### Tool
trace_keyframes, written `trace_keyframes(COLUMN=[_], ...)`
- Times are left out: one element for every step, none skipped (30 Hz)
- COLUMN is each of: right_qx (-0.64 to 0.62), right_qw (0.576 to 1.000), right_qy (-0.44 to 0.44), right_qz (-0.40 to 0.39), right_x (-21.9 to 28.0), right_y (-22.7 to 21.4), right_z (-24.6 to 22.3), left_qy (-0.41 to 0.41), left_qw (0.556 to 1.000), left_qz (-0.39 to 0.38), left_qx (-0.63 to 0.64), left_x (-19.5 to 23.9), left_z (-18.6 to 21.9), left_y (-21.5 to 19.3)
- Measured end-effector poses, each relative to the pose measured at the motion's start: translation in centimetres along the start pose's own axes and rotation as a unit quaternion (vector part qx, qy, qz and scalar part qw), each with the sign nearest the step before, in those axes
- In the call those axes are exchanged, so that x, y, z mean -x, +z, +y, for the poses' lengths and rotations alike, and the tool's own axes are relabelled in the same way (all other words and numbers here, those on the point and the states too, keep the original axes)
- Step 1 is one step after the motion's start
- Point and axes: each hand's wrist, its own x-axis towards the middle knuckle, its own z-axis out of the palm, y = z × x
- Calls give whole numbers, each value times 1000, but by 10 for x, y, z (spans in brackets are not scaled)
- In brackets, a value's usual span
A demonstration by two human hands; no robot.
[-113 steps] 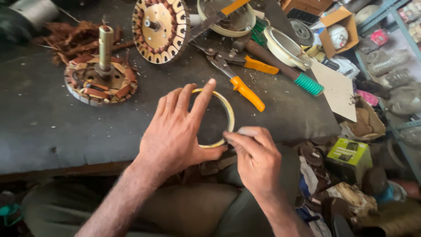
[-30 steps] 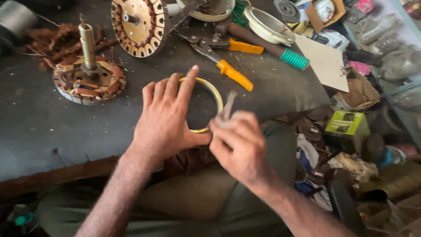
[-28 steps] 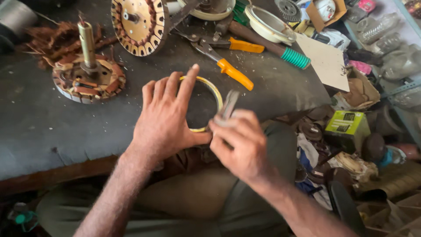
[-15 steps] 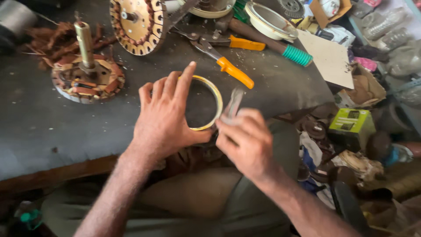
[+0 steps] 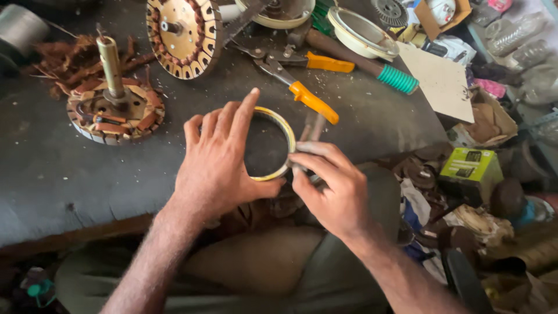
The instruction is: The person cleans a circular metal ring by rubbing its inner surface with a small piece of abrasive material.
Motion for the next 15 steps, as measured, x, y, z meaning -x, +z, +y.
trace_keyframes(right_qx=[-23,-46,-68,-128,-186,-243,-283,-324,-365,-355,-346,-334,-340,-344,-349], right_qw=[999,998,996,985,969,946,929,909,887,888,889,890,886,881,876], right_qy=[20,40,61,110,159,208,233,255,276,282,288,295,303,312,320], right_qz=[8,12,17,31,45,60,61,65,68,76,85,93,93,91,89], right_x=[2,5,7,10,11,13,15,13,12,10,8,8,8,9,10], right_y=[3,5,8,11,15,18,19,22,24,25,26,26,26,26,26], right_z=[0,0,2,4,7,9,11,12,12,13,13,13,12,12,12], left_qy=[1,0,-2,-3,-7,-10,-13,-16,-20,-23,-26,-29,-32,-37,-42], left_qw=[1000,1000,1000,1000,1000,1000,1000,999,999,998,998,998,997,997,996], left_qz=[3,1,-2,-5,0,4,8,21,33,46,54,60,66,69,72], left_qx=[0,3,5,8,-1,-10,-19,-24,-30,-35,-30,-24,-17,-18,-19], left_x=[-1,-1,0,0,1,2,3,4,5,6,7,9,10,11,13], left_z=[-1,-1,-2,-2,0,2,5,7,10,13,14,16,17,18,19], left_y=[-1,-1,0,0,0,1,1,0,-1,-1,-1,0,2,3,5])
